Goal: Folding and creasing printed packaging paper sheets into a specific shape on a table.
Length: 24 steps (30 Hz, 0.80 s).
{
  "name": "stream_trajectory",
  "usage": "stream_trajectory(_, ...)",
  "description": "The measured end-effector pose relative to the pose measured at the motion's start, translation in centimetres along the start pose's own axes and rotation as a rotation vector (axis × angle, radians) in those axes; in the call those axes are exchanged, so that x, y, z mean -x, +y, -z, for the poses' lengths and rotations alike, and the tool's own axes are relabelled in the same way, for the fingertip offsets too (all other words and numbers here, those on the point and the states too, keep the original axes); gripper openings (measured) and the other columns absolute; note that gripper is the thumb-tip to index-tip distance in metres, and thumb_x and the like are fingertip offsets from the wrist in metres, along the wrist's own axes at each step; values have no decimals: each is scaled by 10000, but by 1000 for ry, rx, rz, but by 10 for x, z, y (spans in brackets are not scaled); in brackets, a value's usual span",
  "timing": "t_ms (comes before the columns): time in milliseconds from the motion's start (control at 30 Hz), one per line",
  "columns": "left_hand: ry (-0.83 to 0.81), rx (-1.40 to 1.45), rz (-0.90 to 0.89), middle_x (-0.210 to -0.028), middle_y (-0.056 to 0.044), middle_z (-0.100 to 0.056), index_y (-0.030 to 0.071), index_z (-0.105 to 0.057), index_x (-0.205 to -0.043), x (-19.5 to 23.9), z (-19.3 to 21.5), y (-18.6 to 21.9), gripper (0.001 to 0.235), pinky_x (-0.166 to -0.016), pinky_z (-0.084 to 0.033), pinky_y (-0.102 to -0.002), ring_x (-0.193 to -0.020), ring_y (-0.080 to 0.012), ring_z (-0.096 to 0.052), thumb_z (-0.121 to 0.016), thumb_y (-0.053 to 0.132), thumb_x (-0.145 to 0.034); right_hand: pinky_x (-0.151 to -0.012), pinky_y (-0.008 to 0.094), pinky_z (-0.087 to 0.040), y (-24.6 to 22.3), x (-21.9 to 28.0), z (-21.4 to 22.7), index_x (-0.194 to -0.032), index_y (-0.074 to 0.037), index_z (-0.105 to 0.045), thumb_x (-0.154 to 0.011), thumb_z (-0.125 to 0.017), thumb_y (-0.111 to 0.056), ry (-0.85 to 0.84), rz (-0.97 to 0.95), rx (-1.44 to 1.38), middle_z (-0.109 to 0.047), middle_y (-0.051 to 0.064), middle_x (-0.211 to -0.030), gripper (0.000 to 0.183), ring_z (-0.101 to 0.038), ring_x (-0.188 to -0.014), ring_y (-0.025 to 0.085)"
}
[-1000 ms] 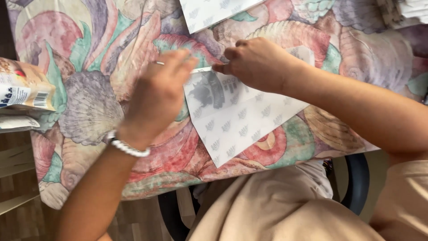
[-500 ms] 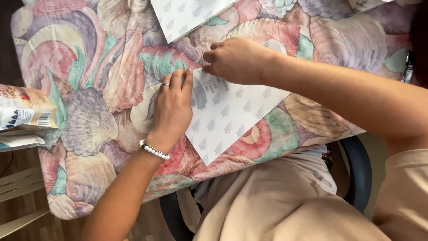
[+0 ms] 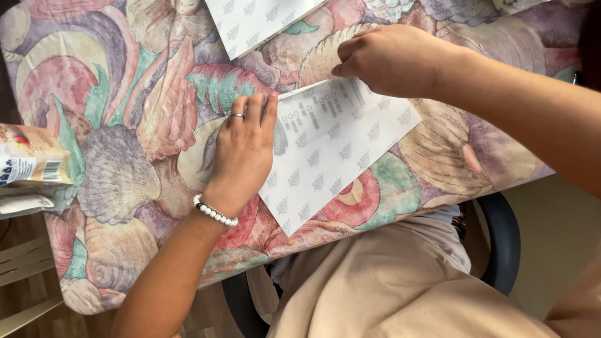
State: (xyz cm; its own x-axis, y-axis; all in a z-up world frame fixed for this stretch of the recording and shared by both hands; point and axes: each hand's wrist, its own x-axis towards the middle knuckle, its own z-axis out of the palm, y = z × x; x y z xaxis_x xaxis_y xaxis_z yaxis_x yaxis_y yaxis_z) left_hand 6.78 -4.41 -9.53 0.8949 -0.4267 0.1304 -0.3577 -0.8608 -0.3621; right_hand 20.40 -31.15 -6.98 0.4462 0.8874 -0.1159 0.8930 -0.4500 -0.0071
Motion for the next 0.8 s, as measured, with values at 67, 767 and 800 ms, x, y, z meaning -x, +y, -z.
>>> stream_trajectory(67,32,20,-15,-1345,-95,-549,61,-494,-1484,-2,2,2,555,-927,-535,-326,-1211,-261,-530,-541,106,-933,-634,407,-655,1,6,-2,-1349,-147,-684,-836,-568,115,25,22,32,-708,28,-1039,587,-712,-887,260)
stream_trajectory(767,-110,30,-22,-1273,-116,-467,216,-447,-1568,-9,8,-1,789,-575,-579,-291,-1033,-291,-511,-630,48,-819,-598,339,-625,-20,0,-4,-1496,-248,-558,-982,-497,-106,-25,57,289,-697,2,-973,537,-688,-871,224)
stream_trajectory(800,-98,5,-38,-1338,-94,-470,199,-438,-1574,-8,6,-1,781,-700,-576,-303,-1117,-290,-487,-626,75,-826,-570,336,-615,-21,0,-4,-1486,-252,-567,-983,-511,-113,-26,42,295,-696,3,-960,525,-685,-858,224)
